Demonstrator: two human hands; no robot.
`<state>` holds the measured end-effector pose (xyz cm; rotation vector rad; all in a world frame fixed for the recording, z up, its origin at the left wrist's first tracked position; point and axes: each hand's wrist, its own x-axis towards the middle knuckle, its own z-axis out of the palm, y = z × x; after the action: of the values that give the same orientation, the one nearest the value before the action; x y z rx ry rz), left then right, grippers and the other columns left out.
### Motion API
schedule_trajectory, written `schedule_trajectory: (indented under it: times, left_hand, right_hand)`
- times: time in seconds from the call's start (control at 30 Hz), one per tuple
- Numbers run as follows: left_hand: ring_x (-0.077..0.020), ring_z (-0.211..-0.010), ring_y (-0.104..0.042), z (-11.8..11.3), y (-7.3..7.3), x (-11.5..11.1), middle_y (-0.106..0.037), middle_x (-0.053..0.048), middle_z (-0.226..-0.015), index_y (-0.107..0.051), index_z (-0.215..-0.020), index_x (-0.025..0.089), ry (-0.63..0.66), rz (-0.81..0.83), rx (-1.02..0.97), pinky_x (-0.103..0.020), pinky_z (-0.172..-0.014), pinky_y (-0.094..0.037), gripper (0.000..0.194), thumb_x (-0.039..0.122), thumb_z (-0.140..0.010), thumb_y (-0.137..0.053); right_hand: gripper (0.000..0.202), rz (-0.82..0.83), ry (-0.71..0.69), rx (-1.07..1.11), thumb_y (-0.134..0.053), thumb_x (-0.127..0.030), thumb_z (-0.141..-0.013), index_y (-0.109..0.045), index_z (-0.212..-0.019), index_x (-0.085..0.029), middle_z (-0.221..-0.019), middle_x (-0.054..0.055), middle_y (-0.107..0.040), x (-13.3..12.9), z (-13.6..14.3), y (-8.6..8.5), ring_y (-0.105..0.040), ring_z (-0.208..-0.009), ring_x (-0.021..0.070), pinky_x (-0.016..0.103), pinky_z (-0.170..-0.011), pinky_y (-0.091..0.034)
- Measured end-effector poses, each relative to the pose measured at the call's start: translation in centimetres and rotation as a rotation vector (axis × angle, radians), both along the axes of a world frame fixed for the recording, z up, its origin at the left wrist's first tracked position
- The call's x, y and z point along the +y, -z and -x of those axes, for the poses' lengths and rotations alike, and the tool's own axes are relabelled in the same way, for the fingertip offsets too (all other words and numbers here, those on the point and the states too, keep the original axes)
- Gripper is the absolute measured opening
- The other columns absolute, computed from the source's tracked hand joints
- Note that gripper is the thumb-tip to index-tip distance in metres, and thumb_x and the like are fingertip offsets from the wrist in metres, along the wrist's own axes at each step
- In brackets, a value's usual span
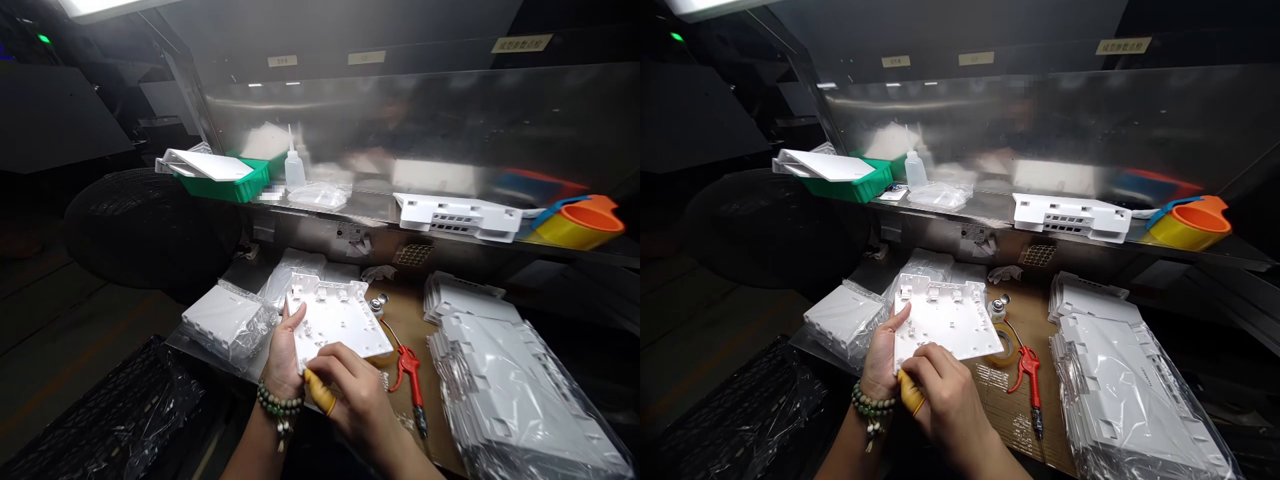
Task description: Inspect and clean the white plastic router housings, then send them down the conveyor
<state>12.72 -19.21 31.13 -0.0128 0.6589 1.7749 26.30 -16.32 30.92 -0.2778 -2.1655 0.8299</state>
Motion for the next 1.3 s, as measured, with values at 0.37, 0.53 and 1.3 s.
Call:
schedule_trajectory:
  times: [0.37,0.53,1.3]
  left_hand:
    - [-0.0352,-0.141,-0.048,5.8,2.5,-3.6,-0.057,-0.016,-0.149,-0.041,-0.155,0.018,0.088,-0.341,-0.045,-0.059,-0.124,-0.024,0.053,0.031,-0.104,-0.037]
    - [-0.0315,-0.151,-0.028,6.6,3.0,-4.4,-0.053,-0.010,-0.152,-0.056,-0.145,0.018,0.204,-0.568,-0.074,-0.057,-0.125,-0.004,0.061,0.045,-0.105,-0.019]
    - [-0.0286,-0.154,-0.008,5.6,5.7,-6.6,-0.036,-0.004,-0.162,-0.043,-0.153,0.025,0.426,-0.650,-0.077,-0.052,-0.124,0.003,0.077,0.058,-0.099,0.001]
  right_hand:
    - [0.012,0.141,0.496,-0.025,-0.068,-0.025,-0.093,-0.073,-0.104,-0.027,-0.110,0.007,-0.069,8.3,-11.8,1.9,-0.066,-0.103,0.0242,0.038,-0.089,-0.054]
    - [0.019,0.072,0.348,-0.032,-0.063,-0.018,-0.096,-0.073,-0.109,-0.027,-0.108,0.006,-0.071,6.6,-10.7,1.2,-0.069,-0.101,0.0210,0.034,-0.086,-0.057]
    - [0.017,0.025,0.480,0.169,-0.061,-0.019,-0.096,-0.074,-0.105,-0.024,-0.104,0.007,-0.073,9.9,-7.7,0.3,-0.070,-0.098,0.0204,0.035,-0.085,-0.060]
